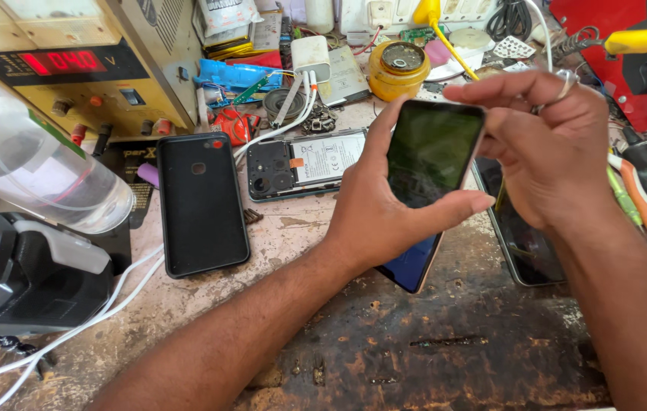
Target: The person inspects a smartphone by pressing its edges and screen, then disassembles it by removing the back cover and battery. They use a screwdriver to unscrew components from the phone's frame.
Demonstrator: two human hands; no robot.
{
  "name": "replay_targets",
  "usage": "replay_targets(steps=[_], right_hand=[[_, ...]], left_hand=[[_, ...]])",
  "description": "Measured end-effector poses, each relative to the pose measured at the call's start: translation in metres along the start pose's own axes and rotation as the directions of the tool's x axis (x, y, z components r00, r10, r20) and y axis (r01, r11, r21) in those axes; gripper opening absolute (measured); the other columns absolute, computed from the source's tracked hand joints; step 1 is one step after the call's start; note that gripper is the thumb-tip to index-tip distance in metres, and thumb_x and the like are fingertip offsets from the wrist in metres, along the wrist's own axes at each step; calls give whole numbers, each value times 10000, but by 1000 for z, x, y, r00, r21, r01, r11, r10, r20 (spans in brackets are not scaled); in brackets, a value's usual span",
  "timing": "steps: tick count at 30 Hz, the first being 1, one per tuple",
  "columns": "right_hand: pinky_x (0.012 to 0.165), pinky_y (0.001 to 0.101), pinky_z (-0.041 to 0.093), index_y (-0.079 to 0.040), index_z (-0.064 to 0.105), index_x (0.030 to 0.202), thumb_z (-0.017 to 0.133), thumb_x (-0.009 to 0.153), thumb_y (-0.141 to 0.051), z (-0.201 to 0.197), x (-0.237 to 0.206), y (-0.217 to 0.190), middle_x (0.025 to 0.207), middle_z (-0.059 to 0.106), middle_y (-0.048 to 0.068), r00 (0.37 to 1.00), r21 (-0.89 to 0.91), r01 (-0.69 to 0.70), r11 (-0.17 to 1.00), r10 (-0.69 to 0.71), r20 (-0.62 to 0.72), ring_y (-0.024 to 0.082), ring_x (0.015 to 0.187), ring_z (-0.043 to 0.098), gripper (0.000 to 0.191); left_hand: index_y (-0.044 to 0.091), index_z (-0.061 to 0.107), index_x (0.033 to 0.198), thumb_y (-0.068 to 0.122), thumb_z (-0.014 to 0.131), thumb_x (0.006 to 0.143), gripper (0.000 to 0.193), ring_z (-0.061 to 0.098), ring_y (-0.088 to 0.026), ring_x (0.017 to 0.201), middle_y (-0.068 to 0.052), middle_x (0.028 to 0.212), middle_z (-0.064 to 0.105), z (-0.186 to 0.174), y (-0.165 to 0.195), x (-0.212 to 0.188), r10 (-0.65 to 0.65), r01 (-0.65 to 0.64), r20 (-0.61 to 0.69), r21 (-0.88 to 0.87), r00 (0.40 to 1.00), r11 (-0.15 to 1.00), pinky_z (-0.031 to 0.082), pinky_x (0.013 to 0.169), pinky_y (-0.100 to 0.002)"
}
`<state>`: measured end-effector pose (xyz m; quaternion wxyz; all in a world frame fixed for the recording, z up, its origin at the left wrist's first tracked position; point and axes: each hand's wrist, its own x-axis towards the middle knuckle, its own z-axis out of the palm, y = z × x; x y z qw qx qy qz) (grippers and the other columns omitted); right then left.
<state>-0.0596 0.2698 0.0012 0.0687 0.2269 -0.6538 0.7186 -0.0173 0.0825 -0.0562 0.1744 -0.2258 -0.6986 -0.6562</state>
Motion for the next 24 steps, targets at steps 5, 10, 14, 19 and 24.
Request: replay_targets(steps=[5,10,14,19,24], right_hand=[[801,325,648,115,696,1148,523,1048,123,-18,-9,-4,996,739,194,998,-110,24,994,-18,59,175,805,743,200],[744,298,663,103,698,1074,546,1061,140,-32,-12,4,1016,740,184,990,-106,119,987,-110,88,174,821,746,157],[751,319,665,117,700,1032,560,1051,144,-42,-13,6,984,733,194,992,-83,61,995,-51,115,179,799,724,144],[801,400,676,111,684,1008,590,966,142,-57,-12,0,951,727,206,975,-26,-117,993,120,188,240,811,750,108],[726,443,695,104,685,1037,591,925,126,-63,-11,-1,974,732,204,964,-63,-177,982,186,191,249,814,747,148]], left_hand=[[27,274,1589,466,914,790,1115,719,-221,1260,-144,1365,667,-5,-1,3,102,-104,28,69,994,992,583,1107,-341],[38,240,1596,475,922,784,1147,722,-241,1264,-158,1381,656,-10,-5,4,132,-139,68,103,989,985,587,1117,-357],[41,218,1612,473,924,801,1159,724,-257,1279,-176,1411,645,-13,-6,4,181,-193,101,131,978,972,582,1110,-349],[31,207,1612,504,926,764,1208,728,-311,1274,-213,1382,648,-22,-4,3,152,-193,186,229,971,954,592,1091,-382],[38,172,1647,526,905,748,1258,762,-317,1195,-204,1321,699,-26,1,5,108,-158,232,206,967,966,608,1048,-389]])
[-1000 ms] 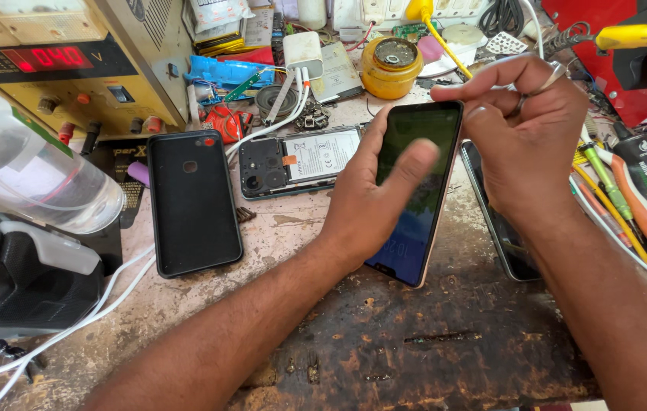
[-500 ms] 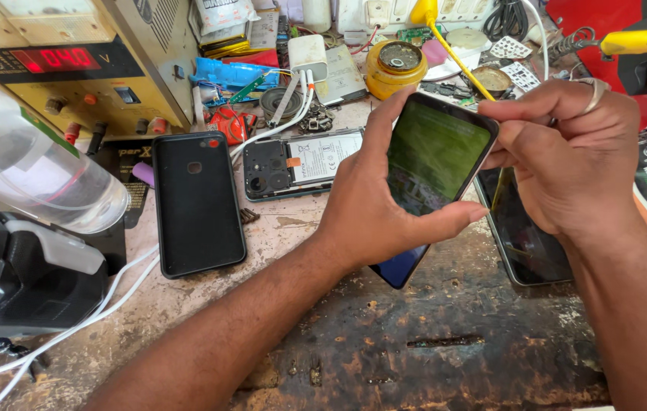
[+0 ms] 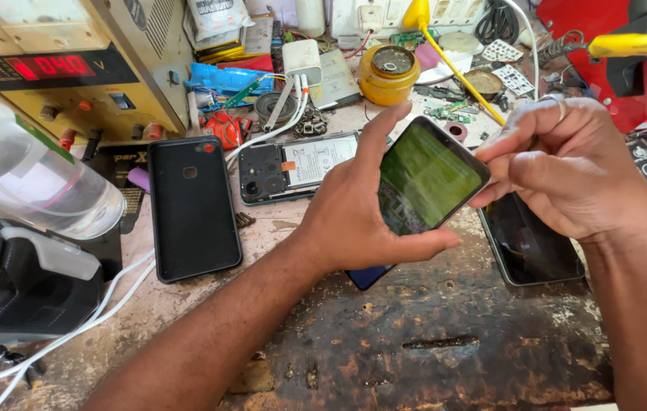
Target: The person inspects a smartphone by pressing its edges and screen, then disassembles it by removing the back cover and battery. They use a screwdriver to unscrew components from the phone's frame.
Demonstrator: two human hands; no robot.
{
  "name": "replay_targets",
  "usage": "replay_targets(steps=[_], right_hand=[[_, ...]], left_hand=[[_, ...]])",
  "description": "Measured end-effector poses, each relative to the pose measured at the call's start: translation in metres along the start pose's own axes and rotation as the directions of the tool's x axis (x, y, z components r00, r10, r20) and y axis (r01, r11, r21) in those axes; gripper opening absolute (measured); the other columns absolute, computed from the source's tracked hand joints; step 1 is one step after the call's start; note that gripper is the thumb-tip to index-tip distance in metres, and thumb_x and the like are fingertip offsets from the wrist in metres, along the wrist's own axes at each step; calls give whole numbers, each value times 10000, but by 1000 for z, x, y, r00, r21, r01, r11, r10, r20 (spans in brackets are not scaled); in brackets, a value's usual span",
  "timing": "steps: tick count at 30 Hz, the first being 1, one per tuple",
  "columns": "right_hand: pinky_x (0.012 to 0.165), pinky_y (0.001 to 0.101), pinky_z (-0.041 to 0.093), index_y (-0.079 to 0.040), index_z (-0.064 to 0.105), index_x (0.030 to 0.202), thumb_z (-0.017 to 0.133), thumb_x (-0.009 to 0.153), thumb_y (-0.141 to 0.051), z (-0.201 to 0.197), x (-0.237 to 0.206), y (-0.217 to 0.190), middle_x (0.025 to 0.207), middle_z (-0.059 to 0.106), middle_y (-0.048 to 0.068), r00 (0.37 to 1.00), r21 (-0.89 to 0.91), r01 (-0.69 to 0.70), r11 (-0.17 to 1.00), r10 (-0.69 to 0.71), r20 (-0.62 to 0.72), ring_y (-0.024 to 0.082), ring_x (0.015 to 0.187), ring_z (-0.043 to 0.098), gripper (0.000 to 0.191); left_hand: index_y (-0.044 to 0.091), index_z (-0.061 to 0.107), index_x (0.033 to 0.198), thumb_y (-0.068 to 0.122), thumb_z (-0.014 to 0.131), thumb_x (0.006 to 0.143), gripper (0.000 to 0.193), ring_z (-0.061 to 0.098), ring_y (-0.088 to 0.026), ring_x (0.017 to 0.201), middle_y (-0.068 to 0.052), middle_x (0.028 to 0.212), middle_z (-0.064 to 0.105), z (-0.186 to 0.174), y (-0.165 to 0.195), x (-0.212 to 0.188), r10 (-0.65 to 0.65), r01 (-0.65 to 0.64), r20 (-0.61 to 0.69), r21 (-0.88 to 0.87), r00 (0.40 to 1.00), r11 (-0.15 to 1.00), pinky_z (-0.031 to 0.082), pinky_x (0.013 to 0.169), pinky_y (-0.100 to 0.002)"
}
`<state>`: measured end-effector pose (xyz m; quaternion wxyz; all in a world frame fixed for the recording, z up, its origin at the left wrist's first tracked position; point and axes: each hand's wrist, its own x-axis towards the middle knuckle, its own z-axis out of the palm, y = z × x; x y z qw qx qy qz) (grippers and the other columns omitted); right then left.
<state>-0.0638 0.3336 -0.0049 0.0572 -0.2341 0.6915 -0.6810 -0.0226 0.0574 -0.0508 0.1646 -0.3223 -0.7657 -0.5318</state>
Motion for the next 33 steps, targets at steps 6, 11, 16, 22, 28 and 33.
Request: replay_targets(steps=[6,11,16,22,28,33], right_hand=[[738,370,659,154,655,1152,616,899,132,3,1,-11,909,742,200,993,24,-101,995,100,70,226,812,753,257],[675,353,678,129,583,1443,615,895,67,15,7,-18,952,755,156,985,80,-130,988,119,129,177,781,756,552],[797,327,641,142,532,1485,538,888,60,19,6,-22,1070,745,221,973,71,-148,986,132,190,184,889,741,602],[881,331,596,136,523,1486,473,931,63,9,7,-9,1136,732,235,934,190,-289,938,233,270,198,1006,726,562],[896,357,617,193,555,1493,486,1028,127,9,4,-19,1158,750,253,950,313,-137,940,34,312,223,1013,749,475],[924,425,591,82,465,1569,503,1095,-38,31,-2,-40,1296,677,261,991,252,-44,967,11,131,297,1097,703,491]], left_hand=[[52,107,1674,528,907,773,1296,740,-355,1224,-221,1346,687,-2,0,0,58,-59,55,19,997,998,585,1086,-421],[61,81,1648,545,898,787,1283,754,-358,1207,-239,1334,674,-1,1,-1,81,-84,39,60,996,995,604,1067,-422],[74,6,1689,610,856,771,1362,766,-398,1095,-246,1236,707,-2,5,0,-7,-10,125,130,992,991,621,987,-434],[26,-94,1668,723,825,711,1498,748,-430,1061,-288,1203,689,-2,10,4,-4,-19,188,121,982,992,620,945,-448],[45,346,1505,652,842,756,1084,711,-379,1163,-244,1342,638,-5,17,0,153,-144,5,362,988,921,593,931,-424],[31,469,1462,605,774,890,866,743,-214,1166,-126,1298,668,-1,24,-2,13,-30,-143,-112,990,993,624,1056,-359]])
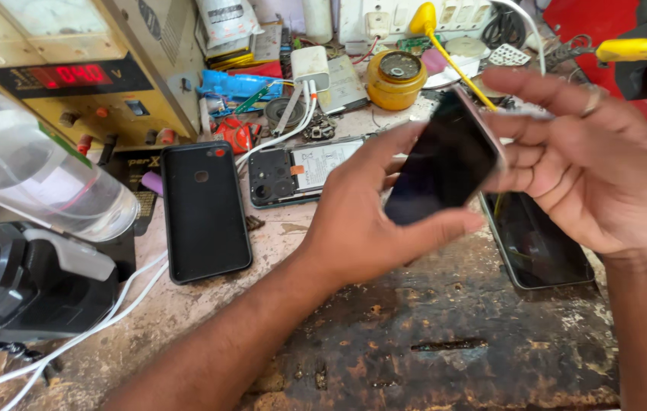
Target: The person inspects a smartphone by pressing its edges and screen, then disassembles it by removing the back cover and battery. They use a screwdriver to unscrew components from the phone's frame.
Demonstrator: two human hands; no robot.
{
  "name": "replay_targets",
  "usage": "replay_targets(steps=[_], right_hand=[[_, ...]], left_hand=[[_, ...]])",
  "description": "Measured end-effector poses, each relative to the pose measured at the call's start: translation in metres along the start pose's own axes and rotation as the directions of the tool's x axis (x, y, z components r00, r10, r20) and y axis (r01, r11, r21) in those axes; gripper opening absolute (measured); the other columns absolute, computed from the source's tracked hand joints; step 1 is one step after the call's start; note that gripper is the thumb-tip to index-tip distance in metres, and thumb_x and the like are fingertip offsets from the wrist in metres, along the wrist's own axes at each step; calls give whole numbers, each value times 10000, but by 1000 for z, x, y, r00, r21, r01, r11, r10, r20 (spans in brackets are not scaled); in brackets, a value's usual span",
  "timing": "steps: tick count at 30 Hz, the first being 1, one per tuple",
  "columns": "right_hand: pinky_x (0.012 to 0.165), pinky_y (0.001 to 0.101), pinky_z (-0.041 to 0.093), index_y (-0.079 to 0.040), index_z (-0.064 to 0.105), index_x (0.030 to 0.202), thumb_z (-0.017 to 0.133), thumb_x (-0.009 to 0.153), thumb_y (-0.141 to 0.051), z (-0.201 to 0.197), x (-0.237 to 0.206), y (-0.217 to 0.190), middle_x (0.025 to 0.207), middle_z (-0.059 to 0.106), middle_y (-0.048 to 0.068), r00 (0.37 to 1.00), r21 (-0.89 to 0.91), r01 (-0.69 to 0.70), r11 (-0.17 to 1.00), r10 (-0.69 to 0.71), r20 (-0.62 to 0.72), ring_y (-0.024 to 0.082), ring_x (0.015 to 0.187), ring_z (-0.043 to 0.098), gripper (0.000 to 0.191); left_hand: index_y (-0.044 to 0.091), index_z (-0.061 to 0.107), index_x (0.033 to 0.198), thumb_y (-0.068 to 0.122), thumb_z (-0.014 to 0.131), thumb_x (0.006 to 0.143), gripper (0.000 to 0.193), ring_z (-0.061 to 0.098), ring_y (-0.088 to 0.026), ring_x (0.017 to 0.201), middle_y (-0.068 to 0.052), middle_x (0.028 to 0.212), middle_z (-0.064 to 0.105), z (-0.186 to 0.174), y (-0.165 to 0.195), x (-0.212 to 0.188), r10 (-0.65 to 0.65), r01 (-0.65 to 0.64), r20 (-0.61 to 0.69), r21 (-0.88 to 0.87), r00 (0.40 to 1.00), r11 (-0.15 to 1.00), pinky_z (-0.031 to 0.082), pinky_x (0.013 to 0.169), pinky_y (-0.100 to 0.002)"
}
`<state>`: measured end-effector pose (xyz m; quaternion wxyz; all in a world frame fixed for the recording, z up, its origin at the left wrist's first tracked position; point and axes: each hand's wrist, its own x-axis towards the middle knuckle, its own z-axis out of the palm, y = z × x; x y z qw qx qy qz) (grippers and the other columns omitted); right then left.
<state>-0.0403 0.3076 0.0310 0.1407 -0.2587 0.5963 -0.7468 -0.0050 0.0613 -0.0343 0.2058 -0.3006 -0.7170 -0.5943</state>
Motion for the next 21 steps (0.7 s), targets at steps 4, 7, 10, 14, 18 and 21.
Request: replay_targets(steps=[4,7,10,14,18,21], right_hand=[[1032,478,604,-1,459,1476,608,985,-67,21,6,11,1462,580,175,981,-254,132,958,-90,171,306,1282,646,518],[1058,450,589,-18,479,1473,670,905,-29,30,4,16,1518,562,158,956,-466,178,867,-40,291,289,1366,608,600],[1026,401,605,-20,519,1447,710,853,8,38,2,26,1458,611,150,960,-602,225,766,-68,273,254,1342,629,624],[1044,345,621,-43,594,1411,688,924,34,42,1,38,1329,707,122,959,-675,282,682,-184,215,195,1233,714,502],[1046,317,610,-43,565,1367,670,940,13,42,-1,41,1284,723,98,958,-615,285,735,-221,180,167,1201,721,444],[978,302,628,-33,615,1318,692,914,3,44,-3,40,1221,732,98,958,-662,281,695,-237,159,154,1123,735,412]], left_hand=[[25,408,1506,565,785,868,918,707,-237,1063,-139,1249,611,2,-8,16,-447,359,-27,-552,894,752,635,864,-411],[63,423,1453,593,735,822,882,715,-235,967,-127,1188,583,-6,-17,26,-643,429,-72,-688,762,586,653,808,-422],[20,478,1390,628,689,809,867,708,-230,924,-117,1169,552,-18,-23,25,-694,443,-78,-718,715,537,658,769,-424],[-4,485,1356,640,684,792,879,711,-208,871,-99,1107,628,-18,-24,24,-716,474,-85,-695,693,540,661,733,-404],[17,437,1378,691,723,745,968,722,-203,784,-97,1042,694,-15,-22,23,-739,508,-95,-666,667,545,661,701,-391],[22,368,1410,693,680,703,1024,726,-206,773,-163,1032,681,-16,-20,23,-767,564,-102,-617,634,549,669,673,-400]])
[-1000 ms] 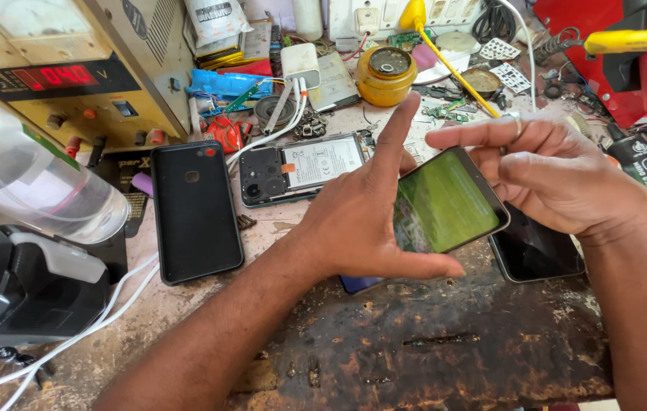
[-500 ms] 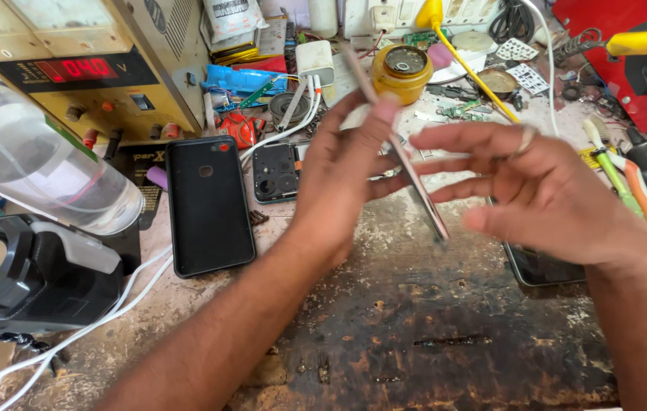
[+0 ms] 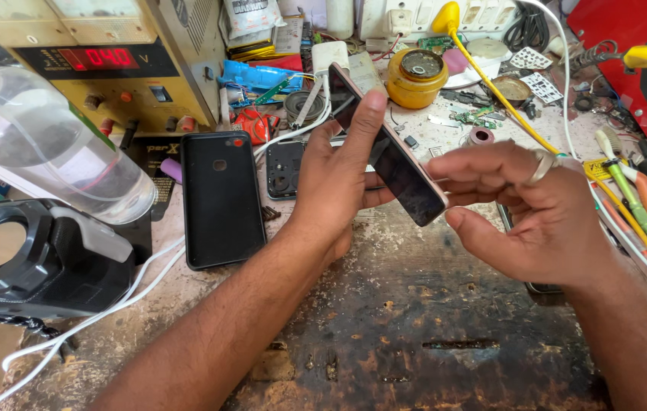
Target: The person inspects a smartphone by pressing its edges and screen, then disassembles it by removing the back cover and battery. They use a screwdriver to unscrew components from the phone's frame.
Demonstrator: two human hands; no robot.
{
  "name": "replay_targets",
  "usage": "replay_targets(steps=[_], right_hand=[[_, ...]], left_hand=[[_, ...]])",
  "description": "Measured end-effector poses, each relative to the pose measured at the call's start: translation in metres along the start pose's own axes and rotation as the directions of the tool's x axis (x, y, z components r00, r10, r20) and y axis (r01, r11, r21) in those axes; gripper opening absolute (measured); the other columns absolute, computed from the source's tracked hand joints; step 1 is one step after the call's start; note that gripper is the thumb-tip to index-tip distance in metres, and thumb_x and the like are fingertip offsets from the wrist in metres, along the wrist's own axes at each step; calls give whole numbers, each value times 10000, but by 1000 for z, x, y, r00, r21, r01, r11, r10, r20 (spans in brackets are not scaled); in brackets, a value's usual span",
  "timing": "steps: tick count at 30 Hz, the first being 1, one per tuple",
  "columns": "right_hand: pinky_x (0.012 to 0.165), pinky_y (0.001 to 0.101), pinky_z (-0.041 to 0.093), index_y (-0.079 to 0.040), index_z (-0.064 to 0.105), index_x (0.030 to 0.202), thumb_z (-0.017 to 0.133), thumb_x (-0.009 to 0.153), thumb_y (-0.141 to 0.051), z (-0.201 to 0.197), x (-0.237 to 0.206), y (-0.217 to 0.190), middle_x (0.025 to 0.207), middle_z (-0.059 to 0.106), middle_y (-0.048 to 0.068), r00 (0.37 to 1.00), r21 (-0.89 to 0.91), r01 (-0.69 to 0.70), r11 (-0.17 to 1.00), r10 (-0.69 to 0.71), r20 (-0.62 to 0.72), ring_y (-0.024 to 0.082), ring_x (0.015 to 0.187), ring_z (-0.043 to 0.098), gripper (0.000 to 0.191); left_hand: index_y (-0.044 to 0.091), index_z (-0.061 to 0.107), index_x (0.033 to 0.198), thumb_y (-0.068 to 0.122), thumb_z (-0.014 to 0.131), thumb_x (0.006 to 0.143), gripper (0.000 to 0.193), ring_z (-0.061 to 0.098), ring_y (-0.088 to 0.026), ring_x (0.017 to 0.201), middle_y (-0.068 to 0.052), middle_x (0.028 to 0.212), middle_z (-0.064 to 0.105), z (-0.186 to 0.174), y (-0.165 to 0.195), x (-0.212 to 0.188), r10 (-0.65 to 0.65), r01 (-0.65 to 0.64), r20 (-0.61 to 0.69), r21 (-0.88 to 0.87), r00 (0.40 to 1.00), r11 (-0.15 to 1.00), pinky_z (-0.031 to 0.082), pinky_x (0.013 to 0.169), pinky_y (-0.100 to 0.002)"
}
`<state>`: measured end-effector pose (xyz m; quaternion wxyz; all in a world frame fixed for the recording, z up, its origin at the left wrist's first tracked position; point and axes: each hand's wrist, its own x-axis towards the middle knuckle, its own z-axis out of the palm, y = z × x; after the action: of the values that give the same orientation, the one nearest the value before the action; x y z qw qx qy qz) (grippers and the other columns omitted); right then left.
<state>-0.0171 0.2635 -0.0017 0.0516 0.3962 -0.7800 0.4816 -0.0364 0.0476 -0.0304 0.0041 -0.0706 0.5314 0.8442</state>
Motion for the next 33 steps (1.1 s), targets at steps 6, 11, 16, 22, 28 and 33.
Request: replay_targets(steps=[6,11,16,22,28,33], right_hand=[[892,287,664,-33,681,1266,699,919,-3,0,0,-5,1104,763,95,998,-134,37,990,-44,-50,134,997,768,350],[827,277,644,-17,682,1264,703,912,16,-2,-2,-5,1084,763,114,990,-183,-39,982,14,-140,120,930,742,354],[890,294,658,-15,647,1298,688,935,6,0,0,-9,1138,755,115,993,-97,-24,995,12,-121,138,1029,749,366],[956,308,630,-20,499,1412,638,896,27,3,6,-15,1242,682,124,999,20,-31,999,32,-19,157,1093,710,537],[858,333,633,0,445,1515,558,940,95,1,11,-11,1222,694,176,981,129,-144,981,159,-115,185,1051,722,594],[905,424,660,21,416,1545,422,1012,92,-20,15,-7,1258,676,198,954,438,-94,894,206,-216,239,1074,740,537]], left_hand=[[-23,180,1491,707,674,666,1208,792,-270,812,-218,1062,688,-4,-1,0,-79,69,70,133,994,989,699,657,-392],[92,-191,1635,712,781,718,1472,820,-286,884,-279,1175,715,-5,-8,-2,11,-36,214,113,977,993,699,674,-412],[102,-106,1647,694,808,688,1451,814,-287,864,-294,1170,717,-6,-7,-3,6,-24,222,79,975,997,698,667,-410],[69,-55,1571,641,827,666,1387,814,-299,811,-274,1132,687,-8,0,-1,27,-31,198,19,980,999,709,655,-411],[82,120,1514,402,854,765,1097,776,-265,854,-253,1140,696,-11,-4,6,108,-105,131,-29,986,994,689,688,-398],[-19,365,1274,250,871,893,688,737,-189,1008,-211,1174,625,-24,0,16,355,-398,207,235,912,887,672,810,-308]])
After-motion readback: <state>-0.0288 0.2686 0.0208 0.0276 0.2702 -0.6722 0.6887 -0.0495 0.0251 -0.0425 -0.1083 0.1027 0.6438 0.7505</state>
